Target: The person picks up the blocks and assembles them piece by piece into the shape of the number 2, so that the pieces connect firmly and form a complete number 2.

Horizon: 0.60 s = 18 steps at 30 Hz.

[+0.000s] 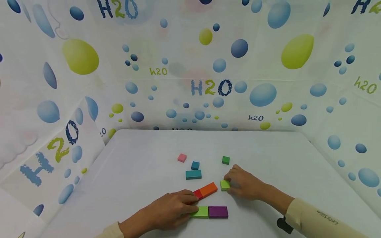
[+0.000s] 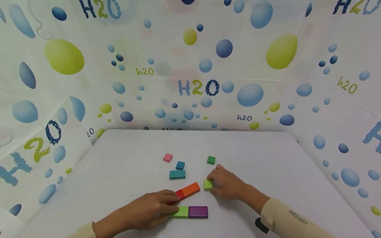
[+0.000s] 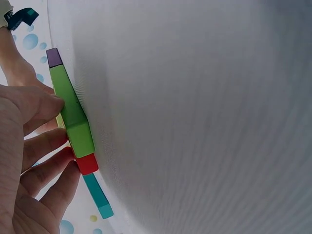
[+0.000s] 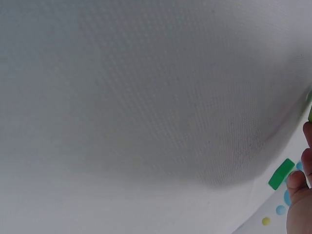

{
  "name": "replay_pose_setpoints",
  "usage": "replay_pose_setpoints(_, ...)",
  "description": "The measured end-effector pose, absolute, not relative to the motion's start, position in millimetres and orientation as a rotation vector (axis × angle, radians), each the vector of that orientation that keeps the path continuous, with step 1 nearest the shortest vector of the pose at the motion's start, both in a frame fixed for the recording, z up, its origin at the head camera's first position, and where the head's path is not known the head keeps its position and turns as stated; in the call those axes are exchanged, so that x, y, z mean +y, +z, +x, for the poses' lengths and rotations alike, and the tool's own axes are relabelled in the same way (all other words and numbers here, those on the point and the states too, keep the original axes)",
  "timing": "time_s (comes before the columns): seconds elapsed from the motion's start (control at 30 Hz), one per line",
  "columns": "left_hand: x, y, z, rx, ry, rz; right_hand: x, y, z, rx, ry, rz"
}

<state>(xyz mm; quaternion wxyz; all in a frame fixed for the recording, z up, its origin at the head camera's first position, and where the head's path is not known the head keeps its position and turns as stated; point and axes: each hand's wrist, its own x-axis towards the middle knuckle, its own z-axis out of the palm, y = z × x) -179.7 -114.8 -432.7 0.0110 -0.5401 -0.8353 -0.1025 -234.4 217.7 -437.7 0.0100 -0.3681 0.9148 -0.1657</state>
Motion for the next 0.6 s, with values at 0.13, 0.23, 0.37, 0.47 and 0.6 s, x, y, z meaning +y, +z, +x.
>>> replay_pose_setpoints(0.13,-114.9,-432.6,-179.4,-2.607,-0.312,-1.687,214.6,-440.8,-236.8,2.864,-0.529,-1.07)
replay_pose_setpoints(0.23,-114.6,-432.8,-179.7,-2.608,-0.302,-1.69,211.6,-442.7,-238.6,2.869,-0.515,-1.028)
replay_pose_setpoints(0.37,-114.1,-432.4,-180.6,-2.616,-0.295,-1.686,207.3,-442.8,-240.8,2.885,-0.511,-1.01)
replay_pose_setpoints(0.47,-113.6,-432.4,-181.0,-2.62,-0.3,-1.681,205.0,-442.1,-242.2,2.9,-0.511,-1.025)
replay_pose_setpoints(0.6,-113.3,-432.4,-181.1,-2.619,-0.3,-1.68,202.3,-441.3,-243.6,2.908,-0.504,-1.03)
